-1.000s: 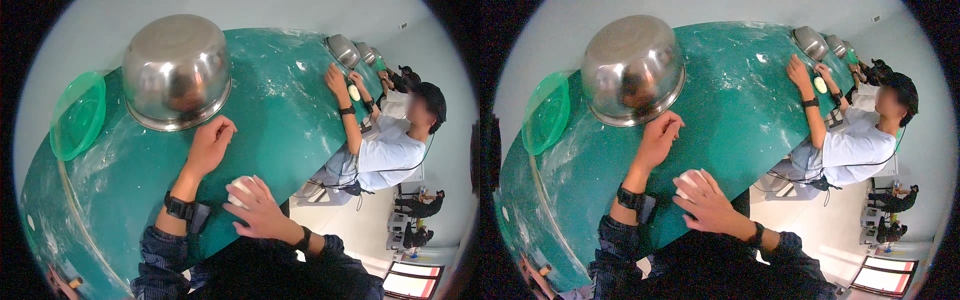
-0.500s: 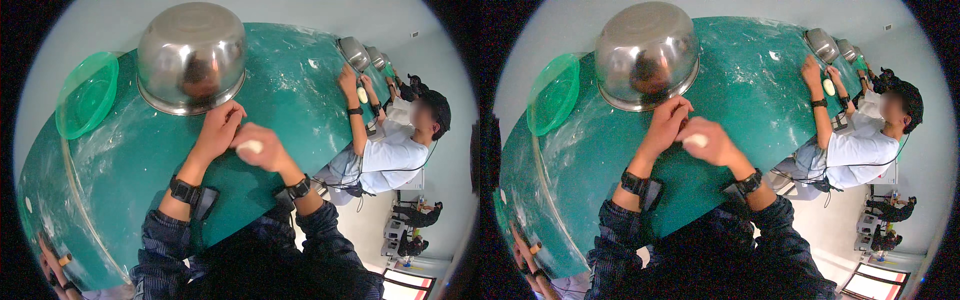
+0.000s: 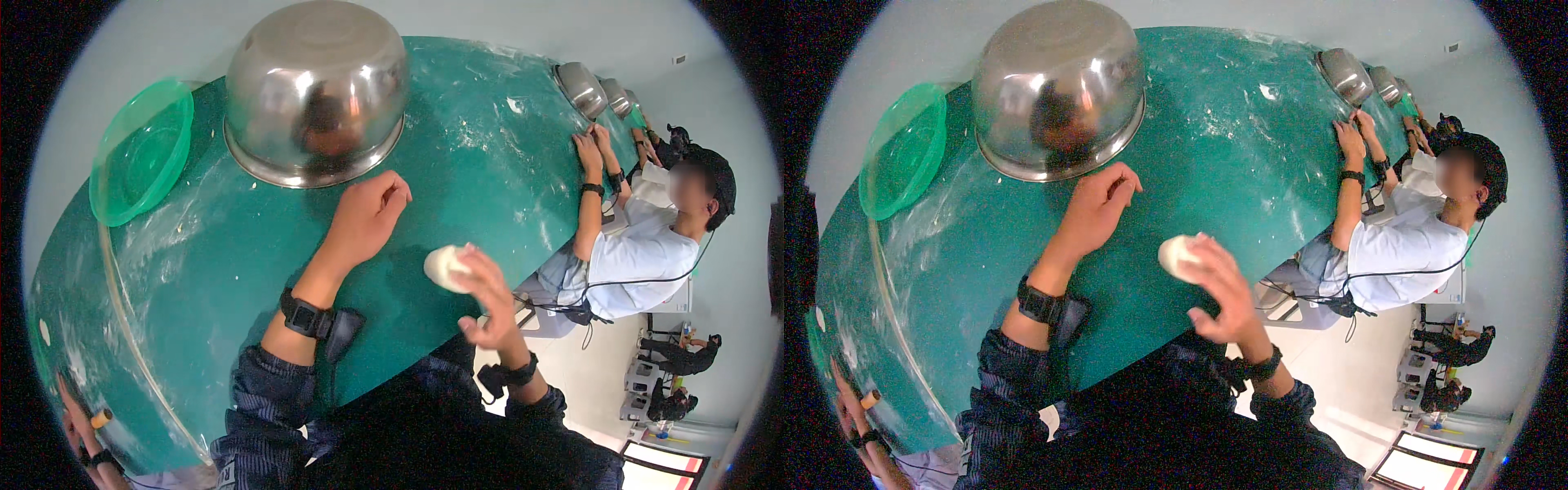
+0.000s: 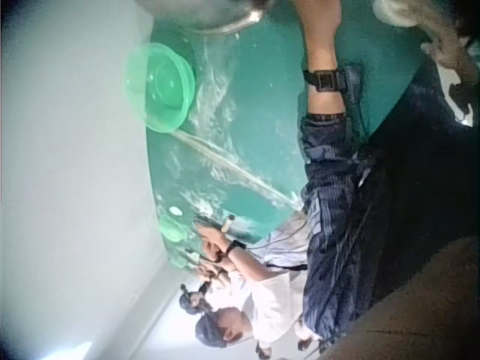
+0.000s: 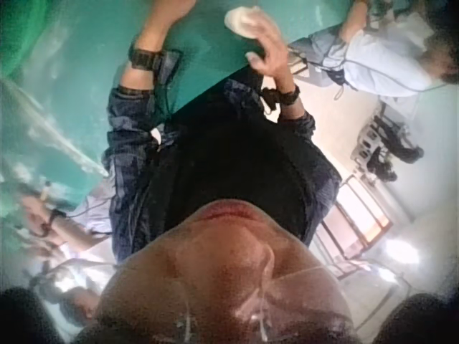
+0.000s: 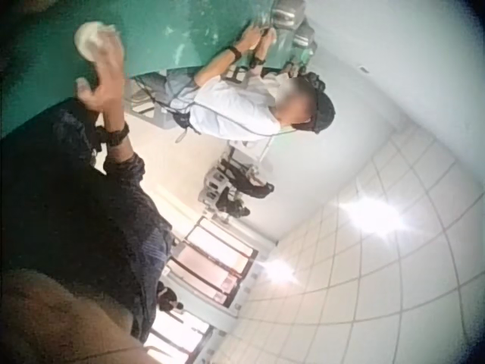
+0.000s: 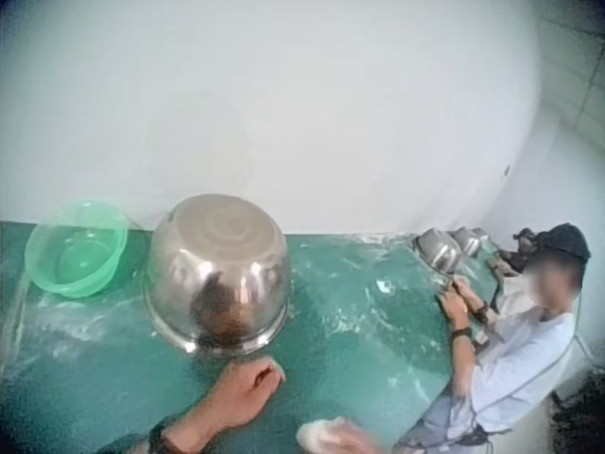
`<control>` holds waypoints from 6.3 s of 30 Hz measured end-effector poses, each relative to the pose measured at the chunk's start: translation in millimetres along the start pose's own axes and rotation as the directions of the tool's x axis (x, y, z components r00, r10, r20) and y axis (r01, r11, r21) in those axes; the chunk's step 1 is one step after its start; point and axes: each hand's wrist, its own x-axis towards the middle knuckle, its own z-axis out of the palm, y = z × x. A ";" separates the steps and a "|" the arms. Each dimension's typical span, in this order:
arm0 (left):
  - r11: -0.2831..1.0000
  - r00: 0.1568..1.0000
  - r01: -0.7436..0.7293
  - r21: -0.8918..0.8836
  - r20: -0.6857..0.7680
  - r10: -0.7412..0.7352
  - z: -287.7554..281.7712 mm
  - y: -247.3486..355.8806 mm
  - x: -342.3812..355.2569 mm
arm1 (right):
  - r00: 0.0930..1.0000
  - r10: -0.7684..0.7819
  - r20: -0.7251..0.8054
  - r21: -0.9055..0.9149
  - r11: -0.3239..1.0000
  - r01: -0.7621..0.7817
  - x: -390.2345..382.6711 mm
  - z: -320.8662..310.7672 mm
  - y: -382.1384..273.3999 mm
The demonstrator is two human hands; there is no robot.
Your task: Kneading and rolling a small piece of dough on a green production table.
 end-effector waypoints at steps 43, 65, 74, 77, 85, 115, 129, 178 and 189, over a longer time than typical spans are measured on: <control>0.987 0.997 0.050 -0.151 -0.044 -0.057 0.4 -11.6 0.7 | 0.990 0.038 -0.135 -0.204 0.977 -0.065 110.6 62.6 -6.5; 0.995 1.000 0.007 -0.102 0.019 -0.005 -6.0 -0.9 2.8 | 0.996 0.087 -0.006 -0.334 0.939 -0.085 62.8 47.2 -65.5; 0.990 0.998 0.030 -0.135 -0.057 -0.038 2.8 -3.8 -6.7 | 1.000 0.027 -0.003 -0.417 0.909 -0.026 119.2 69.8 -18.1; 0.995 0.997 -0.014 -0.103 -0.077 0.006 4.1 -8.2 -4.1 | 0.991 0.129 -0.022 -0.267 0.955 -0.130 122.1 70.8 -3.3; 0.993 0.993 -0.080 -0.082 -0.095 0.073 0.4 -14.6 -1.9 | 0.908 0.202 -0.366 -0.034 0.973 -0.230 65.8 65.0 -3.5; 0.975 0.999 0.032 -0.218 -0.013 -0.036 -3.1 -9.2 -2.9 | 0.962 0.270 -0.036 0.598 0.777 -0.195 84.8 16.2 46.0; 0.963 0.995 0.097 -0.253 0.002 -0.100 2.4 -5.5 5.0 | 0.991 -0.022 -0.129 -0.382 0.924 -0.029 59.8 76.1 -40.2; 0.991 0.997 -0.064 -0.121 -0.040 0.059 -2.5 -10.3 -3.1 | 0.985 0.169 -0.028 0.173 0.972 -0.162 -5.0 33.1 -10.7; 0.992 0.997 -0.067 -0.110 -0.030 0.064 -3.7 -13.3 -4.5 | 0.959 -0.268 0.095 -0.131 0.951 0.279 75.8 83.2 -49.3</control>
